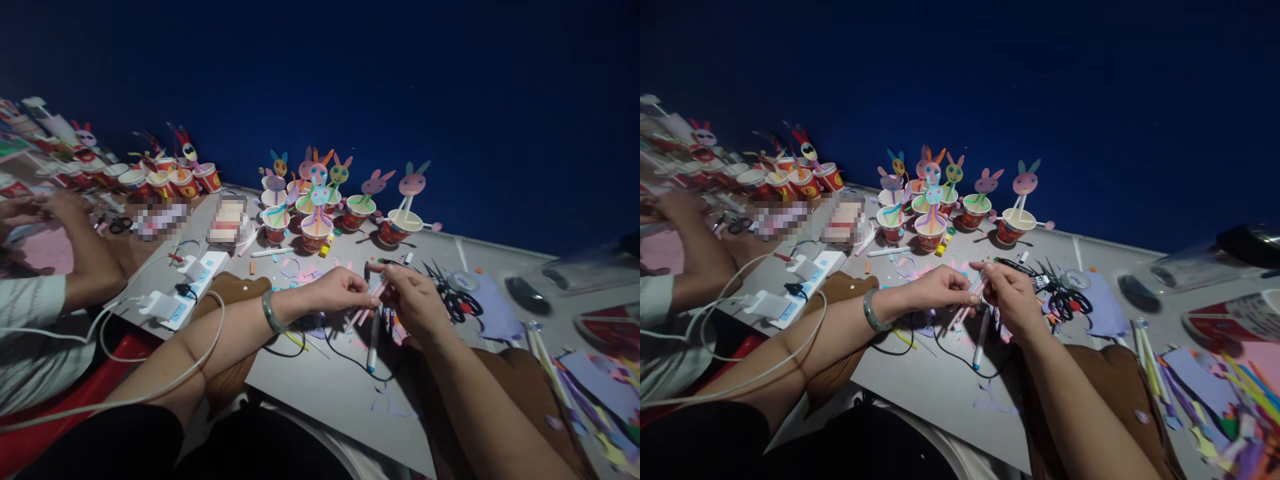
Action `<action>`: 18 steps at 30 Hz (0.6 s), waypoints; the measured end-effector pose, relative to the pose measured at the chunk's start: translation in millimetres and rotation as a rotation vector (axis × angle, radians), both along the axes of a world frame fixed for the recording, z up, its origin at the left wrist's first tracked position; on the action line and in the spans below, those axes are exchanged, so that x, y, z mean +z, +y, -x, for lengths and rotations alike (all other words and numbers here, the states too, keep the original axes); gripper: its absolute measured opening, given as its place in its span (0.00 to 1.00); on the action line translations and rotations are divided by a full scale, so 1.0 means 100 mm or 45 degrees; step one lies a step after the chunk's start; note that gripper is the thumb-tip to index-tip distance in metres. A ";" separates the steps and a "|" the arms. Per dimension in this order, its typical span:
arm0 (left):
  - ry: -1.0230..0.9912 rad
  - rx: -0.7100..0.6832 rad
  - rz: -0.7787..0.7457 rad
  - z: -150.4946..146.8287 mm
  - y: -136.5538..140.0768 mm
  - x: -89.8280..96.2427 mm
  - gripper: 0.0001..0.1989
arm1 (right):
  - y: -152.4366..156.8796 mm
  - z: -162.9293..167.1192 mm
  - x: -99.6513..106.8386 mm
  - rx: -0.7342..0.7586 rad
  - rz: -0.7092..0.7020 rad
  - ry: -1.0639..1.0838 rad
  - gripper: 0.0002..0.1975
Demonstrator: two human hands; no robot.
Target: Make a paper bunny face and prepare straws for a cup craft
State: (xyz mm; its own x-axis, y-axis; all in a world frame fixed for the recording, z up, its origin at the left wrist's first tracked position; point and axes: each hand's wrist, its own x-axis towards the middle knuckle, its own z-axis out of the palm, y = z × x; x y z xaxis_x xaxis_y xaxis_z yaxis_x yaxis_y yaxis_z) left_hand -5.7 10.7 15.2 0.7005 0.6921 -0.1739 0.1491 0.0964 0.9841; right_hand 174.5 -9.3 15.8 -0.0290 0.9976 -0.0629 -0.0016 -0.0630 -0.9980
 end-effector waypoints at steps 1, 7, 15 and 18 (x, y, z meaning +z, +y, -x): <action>0.008 0.016 -0.031 0.00 0.00 -0.01 0.25 | -0.01 0.00 -0.01 -0.012 -0.055 -0.075 0.26; -0.005 0.041 -0.105 -0.01 0.02 -0.05 0.25 | -0.05 0.01 -0.01 -0.097 -0.273 -0.298 0.23; -0.015 -0.009 0.015 0.04 0.00 0.11 0.21 | 0.01 0.00 -0.06 -0.080 -0.108 0.014 0.24; -0.061 0.070 -0.038 0.02 0.00 0.07 0.23 | 0.01 -0.02 -0.04 -0.118 -0.175 -0.018 0.22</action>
